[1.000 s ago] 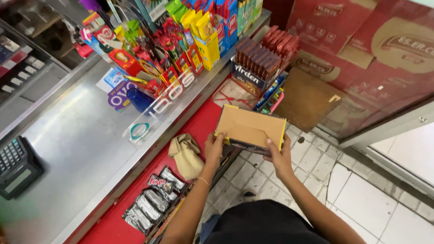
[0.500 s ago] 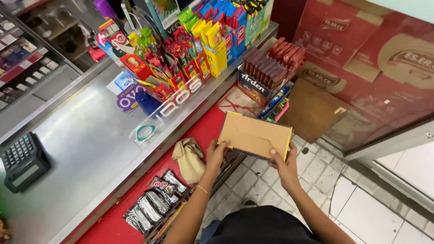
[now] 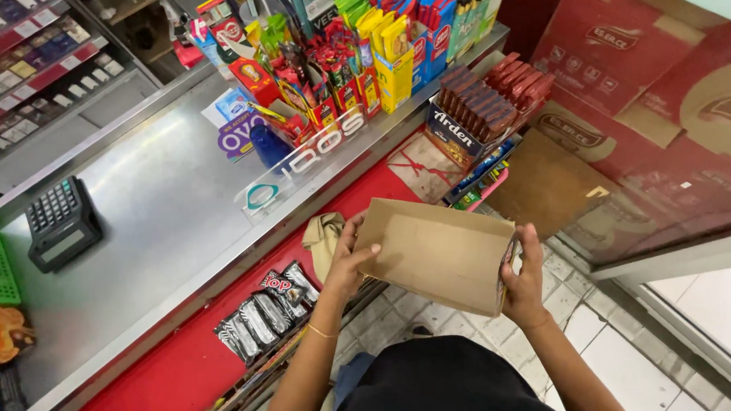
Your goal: Organizing and cleaning chocolate bars on a store shelf or counter.
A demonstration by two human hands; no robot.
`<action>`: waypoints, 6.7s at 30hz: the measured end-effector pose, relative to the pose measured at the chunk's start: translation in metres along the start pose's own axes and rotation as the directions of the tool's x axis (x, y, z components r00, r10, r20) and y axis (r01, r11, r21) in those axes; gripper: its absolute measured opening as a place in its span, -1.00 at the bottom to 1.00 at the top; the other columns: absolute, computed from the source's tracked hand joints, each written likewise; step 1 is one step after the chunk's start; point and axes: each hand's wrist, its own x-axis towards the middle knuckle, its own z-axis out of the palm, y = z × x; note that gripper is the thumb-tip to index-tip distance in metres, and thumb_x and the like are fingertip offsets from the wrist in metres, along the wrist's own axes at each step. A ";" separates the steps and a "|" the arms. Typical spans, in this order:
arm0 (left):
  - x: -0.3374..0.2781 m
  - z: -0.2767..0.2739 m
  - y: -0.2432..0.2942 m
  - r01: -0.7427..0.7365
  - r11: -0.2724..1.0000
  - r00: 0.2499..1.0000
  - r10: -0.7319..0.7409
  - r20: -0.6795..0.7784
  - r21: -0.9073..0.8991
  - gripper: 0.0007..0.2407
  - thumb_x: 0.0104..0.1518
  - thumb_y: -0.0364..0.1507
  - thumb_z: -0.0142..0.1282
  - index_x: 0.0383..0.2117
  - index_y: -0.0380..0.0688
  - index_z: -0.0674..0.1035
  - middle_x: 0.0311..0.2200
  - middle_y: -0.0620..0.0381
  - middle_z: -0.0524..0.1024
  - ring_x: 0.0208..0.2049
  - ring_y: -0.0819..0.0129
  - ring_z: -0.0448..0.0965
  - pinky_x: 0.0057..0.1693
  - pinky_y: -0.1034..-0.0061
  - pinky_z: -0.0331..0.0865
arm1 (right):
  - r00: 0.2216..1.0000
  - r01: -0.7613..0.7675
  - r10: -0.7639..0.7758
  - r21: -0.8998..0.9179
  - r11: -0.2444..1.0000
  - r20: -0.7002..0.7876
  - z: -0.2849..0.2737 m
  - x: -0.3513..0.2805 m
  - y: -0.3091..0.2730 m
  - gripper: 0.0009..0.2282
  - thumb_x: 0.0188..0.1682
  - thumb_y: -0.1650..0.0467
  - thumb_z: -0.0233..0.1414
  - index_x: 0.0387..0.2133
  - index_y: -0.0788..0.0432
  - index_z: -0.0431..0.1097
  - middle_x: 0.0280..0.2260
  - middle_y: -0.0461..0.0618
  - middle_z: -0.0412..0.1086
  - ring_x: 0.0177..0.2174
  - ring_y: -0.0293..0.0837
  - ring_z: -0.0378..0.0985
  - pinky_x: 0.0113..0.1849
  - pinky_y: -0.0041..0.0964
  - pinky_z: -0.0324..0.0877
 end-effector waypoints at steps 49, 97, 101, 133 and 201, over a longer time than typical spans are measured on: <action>-0.414 -0.303 0.174 0.464 0.810 0.312 0.229 -0.922 0.358 -0.63 0.30 -0.24 -0.04 0.25 0.20 0.47 0.23 -0.01 0.42 0.28 0.04 0.33 0.33 0.13 0.20 | 0.338 -0.559 0.297 -0.064 0.826 0.893 0.413 -0.064 -0.354 -0.48 -0.09 0.30 0.14 0.21 0.06 0.35 0.07 0.09 0.44 0.08 0.13 0.47 0.11 0.02 0.32; -0.217 -0.160 0.116 -0.038 0.153 0.690 0.719 -0.085 0.987 -0.89 0.00 -0.57 0.28 -0.40 -0.04 0.69 -0.46 0.17 0.57 -0.38 0.17 0.55 -0.18 0.38 0.40 | 0.646 -0.739 0.740 -0.092 0.668 0.188 0.272 0.011 -0.125 -0.95 -0.09 0.38 0.26 -0.38 -0.03 0.59 -0.65 -0.11 0.33 -0.60 -0.23 0.32 -0.49 -0.35 0.22; -0.141 -0.166 0.075 -0.140 -0.196 0.848 0.483 0.220 0.970 -0.83 -0.05 -0.59 0.19 -0.35 -0.05 0.68 -0.28 0.09 0.58 -0.19 0.05 0.55 -0.16 0.25 0.41 | 0.619 -0.726 0.776 -0.289 0.624 0.119 0.295 0.016 -0.087 -0.94 -0.08 0.23 0.23 -0.35 -0.24 0.58 -0.53 -0.19 0.48 -0.46 -0.12 0.57 -0.37 -0.25 0.42; -0.069 -0.073 0.059 -0.078 0.980 0.906 -0.008 -0.424 -0.185 -0.66 0.04 -0.49 0.33 -0.15 -0.24 0.39 -0.39 -0.16 0.57 -0.57 0.19 0.65 -0.47 0.43 0.57 | 0.567 -0.815 0.573 0.298 0.498 0.592 0.255 0.092 -0.086 -0.58 -0.31 0.46 0.41 -0.33 0.18 0.26 -0.03 0.13 0.33 -0.09 0.08 0.46 -0.13 -0.14 0.42; -0.077 0.044 0.098 0.220 0.858 0.830 0.085 -0.551 0.465 -0.36 0.36 0.03 -0.58 0.10 -0.10 0.59 0.09 -0.33 0.48 0.26 -0.23 0.30 0.42 0.11 0.01 | 0.902 -0.394 0.269 0.388 0.833 0.338 0.213 0.110 -0.139 -0.75 -0.22 0.32 0.38 -0.33 0.16 0.59 -0.24 0.05 0.39 -0.25 0.03 0.56 -0.19 -0.16 0.43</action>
